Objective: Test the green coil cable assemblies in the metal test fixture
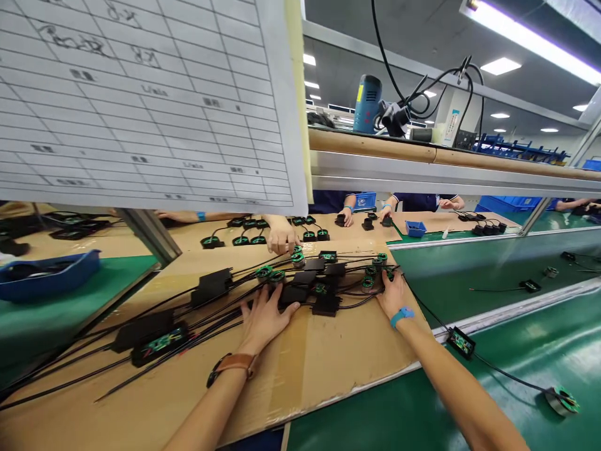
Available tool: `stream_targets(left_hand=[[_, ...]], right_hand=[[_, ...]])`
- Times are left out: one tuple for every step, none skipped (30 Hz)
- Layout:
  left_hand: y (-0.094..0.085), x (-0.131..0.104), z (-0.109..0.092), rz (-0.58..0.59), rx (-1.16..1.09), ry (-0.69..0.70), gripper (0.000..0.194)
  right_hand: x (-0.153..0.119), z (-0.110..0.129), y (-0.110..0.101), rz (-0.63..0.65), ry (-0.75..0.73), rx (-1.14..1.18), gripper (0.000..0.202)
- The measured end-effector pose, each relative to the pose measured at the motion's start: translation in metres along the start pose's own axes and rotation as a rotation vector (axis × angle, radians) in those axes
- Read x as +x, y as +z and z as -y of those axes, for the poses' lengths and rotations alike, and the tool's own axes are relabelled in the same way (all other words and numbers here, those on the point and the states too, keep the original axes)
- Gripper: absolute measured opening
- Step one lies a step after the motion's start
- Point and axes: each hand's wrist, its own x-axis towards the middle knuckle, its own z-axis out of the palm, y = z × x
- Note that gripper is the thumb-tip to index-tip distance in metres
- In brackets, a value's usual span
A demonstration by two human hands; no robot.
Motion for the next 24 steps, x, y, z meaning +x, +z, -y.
stream_targets(left_hand=[[0.0,0.001,-0.001,0.0,0.001,-0.007,0.071],[-0.001,0.002,-0.001,-0.001,0.002,-0.014,0.071],[-0.001,0.003,-0.002,-0.001,0.003,-0.017,0.071],[-0.001,0.004,-0.002,-0.003,0.004,-0.018,0.071],[-0.002,0.004,-0.002,-0.005,0.006,-0.016,0.071],[-0.002,0.004,-0.002,-0.008,0.009,-0.014,0.071],[-0.002,0.004,-0.002,-0.011,0.011,-0.013,0.071],[-0.002,0.003,-0.002,-0.017,0.015,-0.013,0.071],[-0.001,0.002,-0.001,-0.025,0.019,-0.011,0.071],[-0.001,0.002,-0.001,-0.037,0.026,-0.009,0.071],[0.0,0.001,0.0,-0.05,0.033,-0.002,0.071],[0.002,0.0,0.0,-0.065,0.042,0.004,0.071],[0.003,0.0,0.001,-0.081,0.051,0.012,0.07],[0.004,-0.001,0.001,-0.094,0.058,0.018,0.07],[0.005,-0.001,0.002,-0.105,0.063,0.02,0.069],[0.005,-0.001,0.002,-0.112,0.066,0.02,0.069],[0.006,-0.001,0.002,-0.114,0.067,0.017,0.068],[0.006,-0.001,0.002,-0.11,0.066,0.014,0.068],[0.006,-0.001,0.002,-0.101,0.064,0.012,0.068],[0.005,-0.002,0.002,-0.091,0.06,0.008,0.068],[0.005,-0.002,0.002,-0.083,0.055,0.006,0.068],[0.005,-0.002,0.002,-0.08,0.048,0.006,0.068],[0.005,-0.003,0.001,-0.082,0.039,0.008,0.067],[0.006,-0.003,0.001,-0.088,0.03,0.015,0.066]], right_hand=[[0.007,0.0,0.003,0.004,-0.005,0.002,0.066],[0.013,-0.001,0.006,0.008,-0.008,0.004,0.066],[0.017,0.0,0.009,0.014,-0.009,0.005,0.067],[0.021,0.0,0.011,0.02,-0.008,0.007,0.067],[0.023,0.0,0.012,0.028,-0.009,0.009,0.068],[0.024,-0.001,0.012,0.038,-0.013,0.011,0.07],[0.024,-0.003,0.01,0.055,-0.024,0.015,0.072],[0.024,-0.006,0.005,0.081,-0.042,0.022,0.076],[0.024,-0.011,0.0,0.116,-0.067,0.031,0.08],[0.026,-0.016,-0.008,0.155,-0.094,0.043,0.083],[0.029,-0.023,-0.016,0.193,-0.118,0.055,0.083],[0.035,-0.03,-0.024,0.223,-0.133,0.068,0.079],[0.043,-0.037,-0.031,0.241,-0.137,0.078,0.073],[0.053,-0.044,-0.036,0.248,-0.129,0.084,0.068],[0.065,-0.049,-0.04,0.252,-0.113,0.088,0.066],[0.077,-0.053,-0.042,0.261,-0.092,0.09,0.066],[0.09,-0.056,-0.042,0.282,-0.072,0.093,0.066],[0.102,-0.058,-0.041,0.317,-0.057,0.1,0.064],[0.112,-0.059,-0.039,0.363,-0.049,0.11,0.061],[0.12,-0.06,-0.038,0.411,-0.046,0.121,0.055],[0.126,-0.06,-0.037,0.453,-0.046,0.131,0.049],[0.129,-0.061,-0.036,0.482,-0.045,0.138,0.042],[0.131,-0.061,-0.036,0.494,-0.045,0.142,0.035],[0.13,-0.061,-0.035,0.489,-0.043,0.145,0.03]])
